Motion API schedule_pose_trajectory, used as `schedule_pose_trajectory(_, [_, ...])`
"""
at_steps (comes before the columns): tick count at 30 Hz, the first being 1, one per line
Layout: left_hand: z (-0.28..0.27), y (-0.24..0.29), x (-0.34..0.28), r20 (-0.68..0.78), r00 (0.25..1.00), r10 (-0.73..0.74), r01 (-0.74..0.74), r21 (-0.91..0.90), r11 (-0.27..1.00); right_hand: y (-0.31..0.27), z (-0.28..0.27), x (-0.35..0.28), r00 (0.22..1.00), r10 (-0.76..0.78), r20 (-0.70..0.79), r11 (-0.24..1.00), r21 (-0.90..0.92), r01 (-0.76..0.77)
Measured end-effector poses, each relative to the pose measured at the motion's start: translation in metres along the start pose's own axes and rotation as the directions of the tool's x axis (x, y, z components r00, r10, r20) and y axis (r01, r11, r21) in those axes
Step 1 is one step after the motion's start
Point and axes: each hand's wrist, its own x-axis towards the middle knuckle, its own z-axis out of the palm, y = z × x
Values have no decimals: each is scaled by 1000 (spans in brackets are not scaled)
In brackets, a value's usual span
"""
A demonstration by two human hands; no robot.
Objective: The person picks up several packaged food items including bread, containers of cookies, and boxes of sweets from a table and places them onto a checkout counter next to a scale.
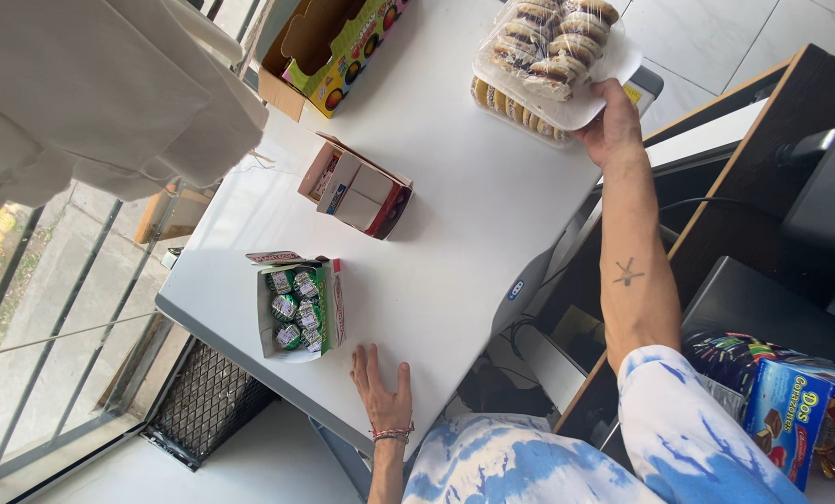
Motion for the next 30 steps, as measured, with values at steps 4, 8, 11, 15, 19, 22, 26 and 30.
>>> schedule_pose_trajectory(4, [-3, 1, 0, 8, 1000, -3, 3, -9, 1000, 1, 2, -1, 999, -23, 27, 1000, -4, 23])
schedule_pose_trajectory(8, [-2, 0, 0, 27, 1000, -6, 6, -7, 1000, 3, 11, -4, 990, -58, 128, 997, 64, 50])
schedule_pose_trajectory(11, [-3, -2, -2, 27, 1000, 14, -14, -7, 1000, 13, 18, -4, 987, -83, 136, 981, 185, 57])
schedule_pose_trajectory(15, [-1, -6, -4, 3, 995, 96, -96, 25, 995, 36, 1, 30, 971, -139, 193, 899, 436, 42])
schedule_pose_trajectory(19, [2, -8, -4, -7, 996, 93, -93, 46, 995, 43, -10, 18, 965, -121, 232, 909, 416, 14])
schedule_pose_trajectory(22, [2, -7, -5, 10, 997, 73, -74, 40, 996, 38, -23, 12, 953, -108, 284, 917, 399, -14])
schedule_pose_trajectory(26, [7, -13, -3, 3, 996, 88, -88, 42, 995, 32, -36, 3, 930, -93, 357, 925, 377, -52])
schedule_pose_trajectory(30, [10, -5, 0, 6, 999, 36, -36, 41, 998, 48, -38, -38, 908, -88, 410, 931, 359, -72])
